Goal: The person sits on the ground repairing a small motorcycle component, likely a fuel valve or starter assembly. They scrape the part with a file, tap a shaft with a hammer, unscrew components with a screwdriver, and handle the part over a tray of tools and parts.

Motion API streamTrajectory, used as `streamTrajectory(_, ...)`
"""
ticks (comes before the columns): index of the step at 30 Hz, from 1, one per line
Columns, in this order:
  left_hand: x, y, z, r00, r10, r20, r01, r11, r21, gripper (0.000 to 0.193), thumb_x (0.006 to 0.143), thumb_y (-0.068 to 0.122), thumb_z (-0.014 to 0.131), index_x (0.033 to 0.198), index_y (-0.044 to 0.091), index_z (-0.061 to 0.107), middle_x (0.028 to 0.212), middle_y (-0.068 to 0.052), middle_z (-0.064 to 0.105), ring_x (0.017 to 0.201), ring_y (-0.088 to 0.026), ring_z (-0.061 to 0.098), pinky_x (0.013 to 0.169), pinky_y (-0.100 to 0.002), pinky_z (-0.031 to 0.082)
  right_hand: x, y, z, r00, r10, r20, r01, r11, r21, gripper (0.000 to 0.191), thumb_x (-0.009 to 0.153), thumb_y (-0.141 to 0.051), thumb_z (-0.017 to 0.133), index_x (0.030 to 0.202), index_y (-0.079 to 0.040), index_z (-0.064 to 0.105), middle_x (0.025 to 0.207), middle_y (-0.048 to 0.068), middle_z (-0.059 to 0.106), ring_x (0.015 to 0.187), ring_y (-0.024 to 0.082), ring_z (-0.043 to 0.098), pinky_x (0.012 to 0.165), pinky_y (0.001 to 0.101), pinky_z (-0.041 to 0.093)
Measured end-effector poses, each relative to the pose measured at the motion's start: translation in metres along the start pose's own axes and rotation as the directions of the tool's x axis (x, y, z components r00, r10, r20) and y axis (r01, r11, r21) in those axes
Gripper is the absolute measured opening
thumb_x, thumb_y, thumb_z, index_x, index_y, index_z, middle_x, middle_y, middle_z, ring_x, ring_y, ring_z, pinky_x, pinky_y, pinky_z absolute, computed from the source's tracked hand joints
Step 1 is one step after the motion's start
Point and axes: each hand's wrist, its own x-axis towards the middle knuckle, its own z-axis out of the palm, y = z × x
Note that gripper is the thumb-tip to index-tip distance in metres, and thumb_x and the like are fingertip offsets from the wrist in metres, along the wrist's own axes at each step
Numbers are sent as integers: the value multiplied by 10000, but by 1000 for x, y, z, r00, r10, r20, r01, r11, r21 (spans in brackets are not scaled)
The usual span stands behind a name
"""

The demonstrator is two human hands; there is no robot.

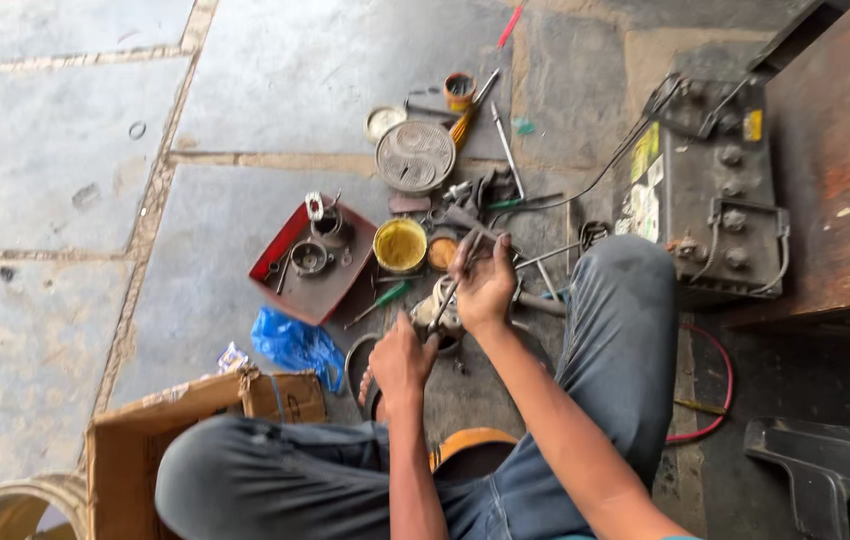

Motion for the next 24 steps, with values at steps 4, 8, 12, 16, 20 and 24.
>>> streamTrajectory(4, -4, 0, 1, 998, 58, -8, -58, 998, 6, 468, 786, 440, 792, 991, 71, 591, 862, -129, 731, 786, -347, 728, 667, -464, 577, 21, -5, -29, 883, 329, 334, -366, 929, 55, 509, 1193, -413, 538, 804, -85, 554, 545, 28, 483, 459, 132, 403, 437, 284, 326)
streamTrajectory(8, -1, 3, -12, 998, 46, 49, -46, 999, -6, 480, 796, 442, 786, 1038, 67, 610, 866, -139, 734, 806, -353, 727, 704, -460, 575, 23, 2, -32, 970, 242, 0, -241, 967, 84, 412, 1081, -362, 540, 763, -101, 547, 540, 21, 460, 441, 138, 390, 414, 286, 315)
streamTrajectory(12, -2, 11, -29, 999, 45, 22, -38, 969, -246, 762, 787, 298, 786, 1444, 65, 479, 1084, -183, 713, 967, -385, 684, 767, -479, 552, 6, 4, -15, 949, 81, -305, -42, 990, 133, 312, 987, -329, 493, 822, -84, 592, 630, 50, 549, 541, 174, 497, 502, 303, 387)
streamTrajectory(16, -5, 23, -36, 930, 284, -232, -339, 908, -248, 623, 738, 127, 742, 1331, 96, 553, 1279, -162, 666, 1196, -380, 601, 944, -470, 497, -2, -6, -10, 950, 44, -309, -41, 999, 14, 418, 1020, -432, 481, 823, -86, 606, 655, 49, 570, 579, 182, 531, 564, 322, 429)
streamTrajectory(20, 0, 34, -28, 872, 399, -283, -486, 771, -411, 572, 854, 59, 672, 1398, 16, 500, 1315, -226, 623, 1247, -400, 563, 1048, -455, 447, 9, -14, -28, 972, 228, -59, -234, 963, -132, 668, 1088, -573, 438, 696, -47, 566, 596, 98, 567, 536, 203, 536, 574, 339, 473)
streamTrajectory(24, 3, 38, -8, 874, 398, -278, -481, 788, -384, 595, 807, -49, 557, 1399, -36, 500, 1256, -259, 647, 1186, -439, 599, 964, -477, 493, 19, -3, -38, 955, 294, 24, -281, 931, -232, 661, 1155, -512, 437, 717, -40, 584, 595, 90, 565, 560, 212, 564, 581, 336, 477)
